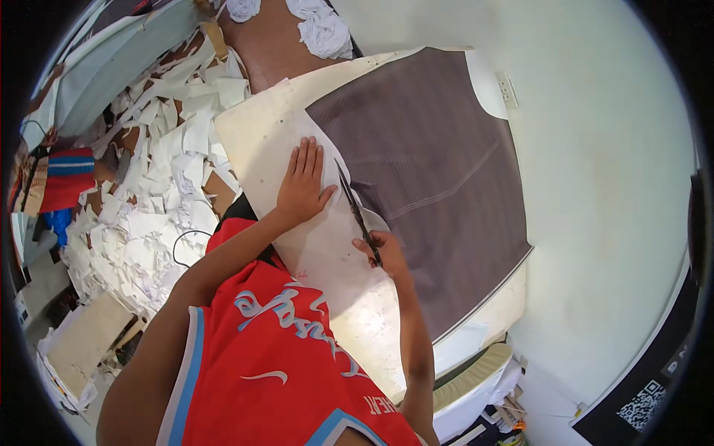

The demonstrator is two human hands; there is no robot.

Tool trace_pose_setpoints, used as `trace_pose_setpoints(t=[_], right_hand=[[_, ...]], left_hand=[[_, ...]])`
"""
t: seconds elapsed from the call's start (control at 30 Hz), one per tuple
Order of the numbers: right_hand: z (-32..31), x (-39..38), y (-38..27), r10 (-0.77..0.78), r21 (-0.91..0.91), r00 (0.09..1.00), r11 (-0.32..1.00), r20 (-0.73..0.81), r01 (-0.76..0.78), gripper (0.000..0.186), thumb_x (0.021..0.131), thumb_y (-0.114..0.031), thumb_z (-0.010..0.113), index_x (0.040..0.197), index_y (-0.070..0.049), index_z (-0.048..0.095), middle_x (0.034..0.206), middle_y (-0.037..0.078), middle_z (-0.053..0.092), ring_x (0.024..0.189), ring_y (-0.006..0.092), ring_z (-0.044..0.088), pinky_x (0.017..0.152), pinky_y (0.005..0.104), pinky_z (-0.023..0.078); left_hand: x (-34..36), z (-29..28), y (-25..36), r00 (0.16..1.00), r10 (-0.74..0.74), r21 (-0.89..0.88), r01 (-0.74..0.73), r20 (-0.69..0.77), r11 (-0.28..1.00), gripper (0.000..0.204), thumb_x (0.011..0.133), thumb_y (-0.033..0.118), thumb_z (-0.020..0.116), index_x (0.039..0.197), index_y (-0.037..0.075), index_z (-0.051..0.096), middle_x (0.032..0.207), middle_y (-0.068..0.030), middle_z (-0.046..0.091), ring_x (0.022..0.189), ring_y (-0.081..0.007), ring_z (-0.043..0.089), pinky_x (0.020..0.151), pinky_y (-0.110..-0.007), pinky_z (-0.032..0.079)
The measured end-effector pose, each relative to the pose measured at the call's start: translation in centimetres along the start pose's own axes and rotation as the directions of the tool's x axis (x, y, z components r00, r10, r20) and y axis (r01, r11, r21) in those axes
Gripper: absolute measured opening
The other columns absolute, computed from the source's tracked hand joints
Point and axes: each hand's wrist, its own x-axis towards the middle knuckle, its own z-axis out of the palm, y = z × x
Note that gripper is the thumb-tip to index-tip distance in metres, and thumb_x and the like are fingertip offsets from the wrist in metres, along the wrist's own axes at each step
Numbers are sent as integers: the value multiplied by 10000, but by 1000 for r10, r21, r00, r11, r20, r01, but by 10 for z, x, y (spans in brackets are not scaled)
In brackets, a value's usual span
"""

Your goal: Cutting out garment pattern pieces from stacked fabric using industrial scissors.

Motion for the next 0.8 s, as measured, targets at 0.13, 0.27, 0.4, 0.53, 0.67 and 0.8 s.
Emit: trace_pose_setpoints(t=[0.13,0.27,0.4,0.53,0.67,0.8], right_hand=[[-15,7,-14,23,-40,999,999,48,-21,374,797,-327,779,643,-78,545,521,-14,487,425,77,459,401,244,352],[-16,12,-24,21,-141,999,990,40,-15,377,794,-329,781,635,-87,539,501,-8,483,417,78,456,401,245,349],[-19,20,-28,25,-146,997,989,71,-14,381,794,-331,783,635,-84,540,492,-7,479,413,77,455,398,248,347],[-20,38,-45,4,-175,997,984,80,10,442,764,-366,811,602,-79,516,500,-17,462,418,77,446,399,253,362],[-20,48,-55,-8,-162,994,987,106,25,431,769,-362,808,625,-78,517,521,-13,475,427,77,451,409,250,368],[-26,31,-32,13,-155,993,988,116,5,420,789,-361,791,649,-71,521,531,-12,477,441,77,462,426,243,380]], left_hand=[[0,0,2,999,-23,-22,23,25,999,807,908,441,487,1406,-148,248,1506,-312,188,1430,-417,145,1174,-475,113],[2,-2,2,998,-36,-54,38,43,998,795,918,430,479,1406,-151,243,1507,-315,183,1431,-418,142,1175,-469,112],[1,-6,2,999,-38,-47,39,22,998,806,898,431,509,1399,-148,257,1498,-320,196,1428,-416,152,1178,-462,115],[1,-6,2,999,-35,-52,36,22,998,799,899,424,506,1394,-151,259,1494,-323,203,1425,-422,162,1177,-464,118],[-2,-3,4,999,-31,-105,33,22,994,792,901,411,505,1395,-154,253,1495,-323,200,1426,-424,157,1178,-467,120],[-3,1,5,996,-84,-129,83,-3,988,819,890,394,536,1418,-141,209,1504,-316,181,1430,-417,145,1178,-470,113]])
